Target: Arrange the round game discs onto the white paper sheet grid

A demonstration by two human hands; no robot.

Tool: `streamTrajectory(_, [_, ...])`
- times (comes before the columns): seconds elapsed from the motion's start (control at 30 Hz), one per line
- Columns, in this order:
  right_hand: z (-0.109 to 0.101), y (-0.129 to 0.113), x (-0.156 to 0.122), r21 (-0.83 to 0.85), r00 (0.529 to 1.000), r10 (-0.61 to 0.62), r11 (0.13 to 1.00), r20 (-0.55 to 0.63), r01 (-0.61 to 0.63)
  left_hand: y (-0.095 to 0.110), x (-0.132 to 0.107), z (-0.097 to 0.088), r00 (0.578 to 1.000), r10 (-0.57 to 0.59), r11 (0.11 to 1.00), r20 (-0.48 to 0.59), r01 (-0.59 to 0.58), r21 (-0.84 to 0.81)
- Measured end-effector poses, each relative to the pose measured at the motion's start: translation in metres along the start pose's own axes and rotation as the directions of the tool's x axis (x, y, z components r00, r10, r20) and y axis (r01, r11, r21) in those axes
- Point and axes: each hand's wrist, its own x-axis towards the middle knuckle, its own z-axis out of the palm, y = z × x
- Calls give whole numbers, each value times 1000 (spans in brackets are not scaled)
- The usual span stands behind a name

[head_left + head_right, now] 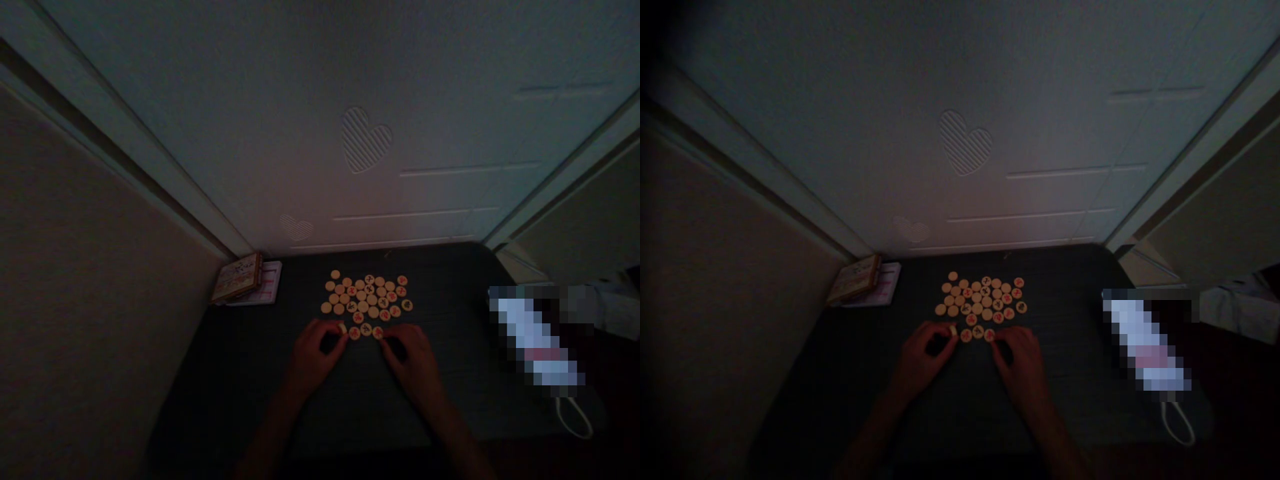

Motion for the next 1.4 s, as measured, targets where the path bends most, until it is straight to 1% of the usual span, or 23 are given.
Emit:
streamTrajectory(0.13, [1, 1, 1, 2, 1000, 20, 1000, -13, -20, 0, -1, 1, 1000, -21, 999, -12, 22, 44])
streamTrajectory(0.27, [0, -6, 2, 23, 999, 44, 999, -23, -43, 0, -1, 1, 1000, 9, 998, -4, -8, 70])
streamTrajectory(0.33, [-6, -12, 2, 48, 998, 61, 997, -33, -60, 1, -1, 0, 1000, 28, 996, -4, -27, 82])
streamTrajectory(0.4, [-18, -15, 2, 63, 997, 64, 996, -44, -61, 1, 0, 0, 999, 41, 995, -8, -40, 91])
streamTrajectory(0.43, [-28, -15, 2, 52, 997, 53, 997, -53, -51, 1, 0, 0, 999, 48, 995, -6, -47, 92])
streamTrajectory(0.5, [-55, -9, 3, -17, 996, 19, 1000, -83, -21, 0, 1, 0, 998, 65, 994, 3, -65, 89])
streamTrajectory(0.57, [-89, 8, 8, -130, 988, 12, 991, -156, -33, -1, 2, 0, 996, 86, 992, 1, -86, 87])
streamTrajectory(0.6, [-107, 20, 12, -196, 980, 23, 979, -199, -63, -1, 2, 0, 996, 94, 991, 1, -94, 90])
streamTrajectory(0.67, [-142, 49, 21, -315, 960, 73, 936, -272, -160, -2, 1, 1, 995, 99, 990, 0, -98, 102])
streamTrajectory(0.73, [-172, 81, 29, -407, 950, 137, 880, -280, -246, -3, 1, 3, 996, 94, 989, 11, -95, 110])
streamTrajectory(0.8, [-195, 112, 34, -465, 940, 203, 827, -275, -315, -5, 1, 3, 995, 92, 990, 24, -94, 109])
streamTrajectory(0.83, [-203, 126, 35, -472, 935, 232, 814, -270, -338, -5, 1, 3, 995, 96, 990, 28, -99, 104])
streamTrajectory(0.87, [-209, 138, 35, -476, 938, 240, 813, -250, -335, -6, 1, 4, 994, 104, 989, 32, -106, 99])
streamTrajectory(0.97, [-217, 161, 33, -479, 945, 239, 818, -223, -320, -7, 3, 4, 991, 126, 987, 32, -129, 92])
streamTrajectory(1.07, [-216, 172, 30, -499, 953, 228, 813, -201, -300, -8, 4, 4, 990, 140, 985, 21, -142, 97])
streamTrajectory(1.23, [-213, 173, 29, -520, 962, 200, 811, -184, -268, -4, 5, 2, 991, 130, 987, 25, -132, 90])
streamTrajectory(1.4, [-213, 163, 30, -513, 964, 192, 818, -183, -260, -2, 5, 1, 992, 122, 989, 18, -123, 81])
